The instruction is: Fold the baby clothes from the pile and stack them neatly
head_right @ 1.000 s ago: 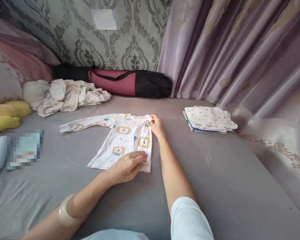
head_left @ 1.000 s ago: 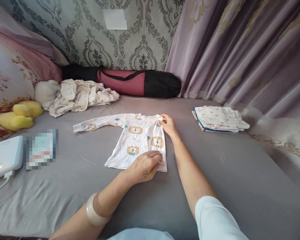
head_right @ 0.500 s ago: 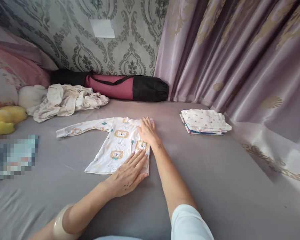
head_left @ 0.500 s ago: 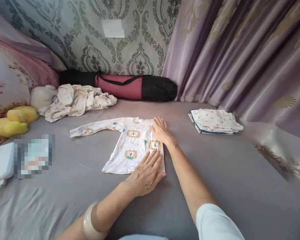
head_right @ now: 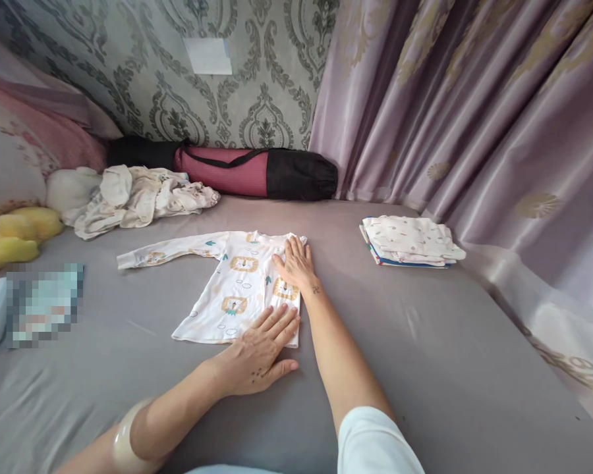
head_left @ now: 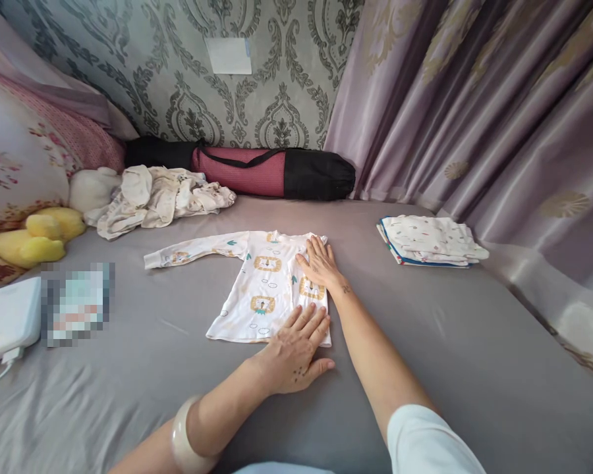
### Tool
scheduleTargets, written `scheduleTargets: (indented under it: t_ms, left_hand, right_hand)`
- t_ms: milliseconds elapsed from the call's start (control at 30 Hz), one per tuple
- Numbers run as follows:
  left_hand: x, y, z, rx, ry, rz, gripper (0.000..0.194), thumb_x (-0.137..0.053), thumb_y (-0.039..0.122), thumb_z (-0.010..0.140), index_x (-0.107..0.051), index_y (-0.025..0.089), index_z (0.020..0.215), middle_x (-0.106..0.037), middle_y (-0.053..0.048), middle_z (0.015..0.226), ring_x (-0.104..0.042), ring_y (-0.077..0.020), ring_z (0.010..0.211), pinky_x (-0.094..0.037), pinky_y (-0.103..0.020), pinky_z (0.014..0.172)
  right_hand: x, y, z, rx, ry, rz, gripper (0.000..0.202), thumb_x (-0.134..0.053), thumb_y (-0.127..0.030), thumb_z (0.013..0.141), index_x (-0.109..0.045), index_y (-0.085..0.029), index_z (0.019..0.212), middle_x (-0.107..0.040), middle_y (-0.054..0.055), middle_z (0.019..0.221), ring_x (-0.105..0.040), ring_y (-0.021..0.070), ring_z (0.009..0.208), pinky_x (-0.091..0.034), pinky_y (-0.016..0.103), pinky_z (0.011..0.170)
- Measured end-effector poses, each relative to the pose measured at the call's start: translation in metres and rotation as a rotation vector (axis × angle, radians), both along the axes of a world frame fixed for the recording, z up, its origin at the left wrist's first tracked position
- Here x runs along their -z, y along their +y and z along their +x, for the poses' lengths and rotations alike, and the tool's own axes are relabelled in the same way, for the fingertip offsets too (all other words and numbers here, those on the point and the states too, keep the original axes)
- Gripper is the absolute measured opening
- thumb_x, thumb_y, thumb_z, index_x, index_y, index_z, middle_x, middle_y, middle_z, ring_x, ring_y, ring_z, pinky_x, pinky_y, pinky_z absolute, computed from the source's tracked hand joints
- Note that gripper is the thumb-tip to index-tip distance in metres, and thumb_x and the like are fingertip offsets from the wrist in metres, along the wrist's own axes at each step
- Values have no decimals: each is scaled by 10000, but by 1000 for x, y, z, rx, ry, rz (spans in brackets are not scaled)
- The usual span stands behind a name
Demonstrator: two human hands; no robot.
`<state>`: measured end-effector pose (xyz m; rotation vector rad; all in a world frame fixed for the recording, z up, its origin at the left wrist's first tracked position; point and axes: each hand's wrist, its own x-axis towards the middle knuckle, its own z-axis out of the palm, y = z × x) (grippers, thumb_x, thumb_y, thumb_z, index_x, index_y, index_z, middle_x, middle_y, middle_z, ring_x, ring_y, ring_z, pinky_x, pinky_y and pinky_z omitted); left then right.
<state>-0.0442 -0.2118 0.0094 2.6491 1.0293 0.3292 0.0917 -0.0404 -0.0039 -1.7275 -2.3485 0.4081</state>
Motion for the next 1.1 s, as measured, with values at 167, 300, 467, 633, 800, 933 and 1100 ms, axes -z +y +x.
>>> scheduleTargets:
  t_ms: [167,300,467,633,800,933,1100]
  left_hand:
    - [-2,-1,-2,31,5,-37,787,-307,626,926,-196,121,1520,-194,-165,1576,-96,-331,1464,-129,-502,1176]
    - [-7,-2,-1,36,4,-92,825,-316,659,905,-204,117,1517,-182,-174,1575,-89,-355,1460,-121,-541,1169]
    - [-23,0,-3,23,-36,-204,711,-310,597,942,-315,136,1482,-266,-157,1556,-156,-334,1455,-147,-537,1174]
    - [-47,16,-18,-105,-235,-280,489,-324,441,982,-494,181,1360,-519,-105,1415,-449,-248,1331,-335,-416,1119]
    - [-49,45,-68,-703,-433,-284,357,-433,363,908,-630,180,1142,-704,-85,1103,-667,-207,901,-506,-301,808]
    - [-39,59,-110,-1054,-301,-214,303,-474,327,846,-680,170,1004,-719,-84,987,-645,-230,893,-471,-306,778]
    - [-31,63,-131,-1135,-281,-316,296,-509,346,807,-700,156,929,-725,-88,910,-645,-224,845,-458,-283,726]
  right_hand:
    - [-2,1,0,10,3,-28,701,-217,-533,966,-208,-110,1526,-84,107,1607,-17,229,1480,5,474,1175]
    - [-1,2,0,7,-10,-36,709,-218,-536,966,-213,-99,1523,-78,105,1606,-12,230,1480,4,489,1171]
    - [0,1,0,3,-14,-26,708,-212,-542,967,-229,-97,1517,-89,102,1605,-16,223,1480,-4,507,1169]
    - [-7,-4,2,-9,-20,42,648,-216,-492,982,-241,-125,1515,-145,108,1599,-61,225,1478,-12,514,1167]
    - [-21,-13,-7,-42,-4,104,611,-178,-439,997,-278,-107,1501,-198,127,1586,-94,223,1474,-2,471,1174]
    - [-19,-21,-21,-118,-28,90,641,-189,-463,993,-271,-82,1502,-188,139,1586,-86,234,1475,-10,442,1177]
    - [-7,-26,-29,-146,-93,107,679,-176,-505,987,-293,-67,1493,-192,144,1583,-103,236,1473,17,446,1175]
